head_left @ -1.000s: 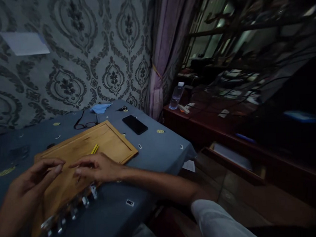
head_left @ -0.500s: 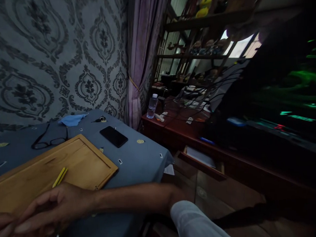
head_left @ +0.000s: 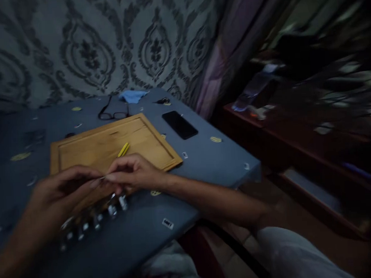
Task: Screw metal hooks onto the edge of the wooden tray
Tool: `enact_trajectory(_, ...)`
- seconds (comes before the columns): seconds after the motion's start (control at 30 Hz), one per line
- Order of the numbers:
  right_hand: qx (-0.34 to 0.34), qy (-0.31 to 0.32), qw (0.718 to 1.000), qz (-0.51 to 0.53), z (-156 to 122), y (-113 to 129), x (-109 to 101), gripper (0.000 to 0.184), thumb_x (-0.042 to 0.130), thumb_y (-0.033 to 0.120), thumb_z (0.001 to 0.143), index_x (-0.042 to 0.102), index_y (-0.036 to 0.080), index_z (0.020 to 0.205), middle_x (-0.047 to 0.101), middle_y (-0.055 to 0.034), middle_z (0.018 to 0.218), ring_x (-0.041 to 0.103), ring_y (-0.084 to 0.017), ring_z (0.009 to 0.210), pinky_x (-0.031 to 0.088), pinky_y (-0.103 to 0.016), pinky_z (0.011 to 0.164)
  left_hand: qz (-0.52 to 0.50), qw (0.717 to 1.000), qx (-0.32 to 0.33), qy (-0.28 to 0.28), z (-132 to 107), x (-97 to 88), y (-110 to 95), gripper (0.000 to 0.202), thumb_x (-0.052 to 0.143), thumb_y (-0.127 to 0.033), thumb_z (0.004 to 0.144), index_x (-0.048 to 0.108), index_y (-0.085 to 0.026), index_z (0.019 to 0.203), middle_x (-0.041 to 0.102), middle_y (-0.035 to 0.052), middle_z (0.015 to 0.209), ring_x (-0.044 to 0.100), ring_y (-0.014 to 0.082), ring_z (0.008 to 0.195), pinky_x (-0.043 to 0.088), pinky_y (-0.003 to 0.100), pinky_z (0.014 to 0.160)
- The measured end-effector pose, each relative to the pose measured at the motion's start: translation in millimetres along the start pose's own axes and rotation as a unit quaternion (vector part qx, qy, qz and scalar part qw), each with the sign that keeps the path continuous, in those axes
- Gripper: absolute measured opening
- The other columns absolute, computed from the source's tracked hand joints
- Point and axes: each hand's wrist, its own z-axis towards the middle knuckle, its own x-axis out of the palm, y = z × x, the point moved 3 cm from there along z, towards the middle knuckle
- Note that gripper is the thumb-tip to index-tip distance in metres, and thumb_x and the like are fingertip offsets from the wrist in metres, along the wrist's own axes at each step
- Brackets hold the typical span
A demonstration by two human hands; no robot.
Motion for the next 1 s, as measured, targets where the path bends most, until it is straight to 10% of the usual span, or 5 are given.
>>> enact_trajectory(0.2,-0.052,0.003,0.998,0.024,-0.3,0.9,-1.3,0.017,0.076,0.030,0.085,0.068,0.015,0.084,0.072,0.0028,0.078,0.063,-0.004,0.056,0.041,-0.014,0.046,-0.067,0.997,0.019,-0.021,2.2,7.5,-11.5,0.017,0.083,-0.038,0.073,0.076,-0.023,0.078,0.076,0.0007,0.076,0.071,0.0173,0.072,0.057,0.025,0.066)
enact_trajectory(0.67,-0.042,-0.020,0.997,-0.054,-2.4,7.8,-3.3,0.022,0.072,0.036,0.087,0.066,0.015,0.085,0.071,0.0019,0.076,0.063,-0.006,0.056,0.043,-0.015,0.049,-0.018,0.999,0.043,0.013,-0.2,3.0,-13.7,0.031,0.082,-0.050,0.080,0.071,-0.021,0.084,0.071,0.0014,0.079,0.067,0.0164,0.077,0.054,0.026,0.072)
enact_trajectory(1.0,-0.112,-0.127,0.926,-0.336,-2.4,4.8,-19.5,0.013,0.055,0.017,0.092,0.065,0.016,0.084,0.064,0.0007,0.069,0.057,-0.012,0.065,0.043,-0.024,0.062,0.044,0.972,0.026,0.230,12.0,18.7,-2.5,0.015,0.067,-0.035,0.089,0.069,-0.020,0.089,0.069,0.0028,0.085,0.065,0.0172,0.080,0.052,0.027,0.071)
